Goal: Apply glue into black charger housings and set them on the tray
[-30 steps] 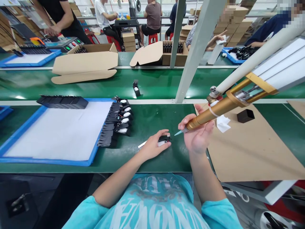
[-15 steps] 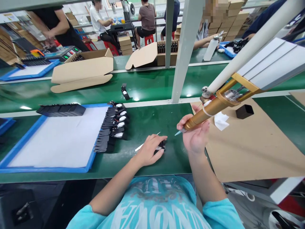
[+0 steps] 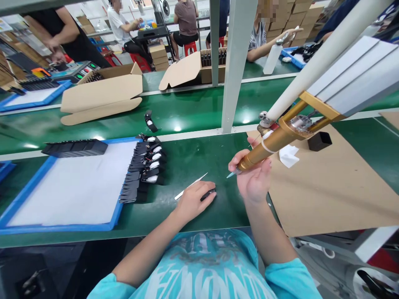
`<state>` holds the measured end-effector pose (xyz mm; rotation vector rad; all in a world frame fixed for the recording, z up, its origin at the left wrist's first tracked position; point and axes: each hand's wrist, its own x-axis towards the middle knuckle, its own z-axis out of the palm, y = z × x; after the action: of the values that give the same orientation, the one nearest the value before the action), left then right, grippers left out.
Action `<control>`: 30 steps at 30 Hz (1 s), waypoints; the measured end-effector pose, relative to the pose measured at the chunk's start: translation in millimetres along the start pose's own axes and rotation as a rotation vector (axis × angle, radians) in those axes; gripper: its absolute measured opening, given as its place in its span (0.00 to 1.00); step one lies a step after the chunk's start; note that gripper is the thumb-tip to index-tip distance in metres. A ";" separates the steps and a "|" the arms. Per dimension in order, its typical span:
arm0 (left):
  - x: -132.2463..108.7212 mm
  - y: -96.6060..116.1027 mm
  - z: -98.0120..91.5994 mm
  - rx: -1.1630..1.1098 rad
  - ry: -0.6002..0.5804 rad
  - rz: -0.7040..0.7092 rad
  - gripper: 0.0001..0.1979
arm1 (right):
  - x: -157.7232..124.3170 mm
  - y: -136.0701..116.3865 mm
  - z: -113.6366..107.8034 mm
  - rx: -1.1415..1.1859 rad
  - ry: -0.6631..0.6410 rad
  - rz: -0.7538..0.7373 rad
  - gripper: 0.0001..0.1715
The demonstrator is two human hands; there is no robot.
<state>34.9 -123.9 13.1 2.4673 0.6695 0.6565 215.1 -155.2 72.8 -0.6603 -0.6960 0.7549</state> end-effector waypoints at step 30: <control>-16.0 -5.3 -64.1 -1.652 0.252 -0.581 0.32 | 12.8 -0.8 -11.9 -0.099 0.185 -0.004 0.34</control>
<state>-14.9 -107.7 53.7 0.6442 0.5042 0.7736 231.2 -148.9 70.3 -0.8080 -0.5675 0.6499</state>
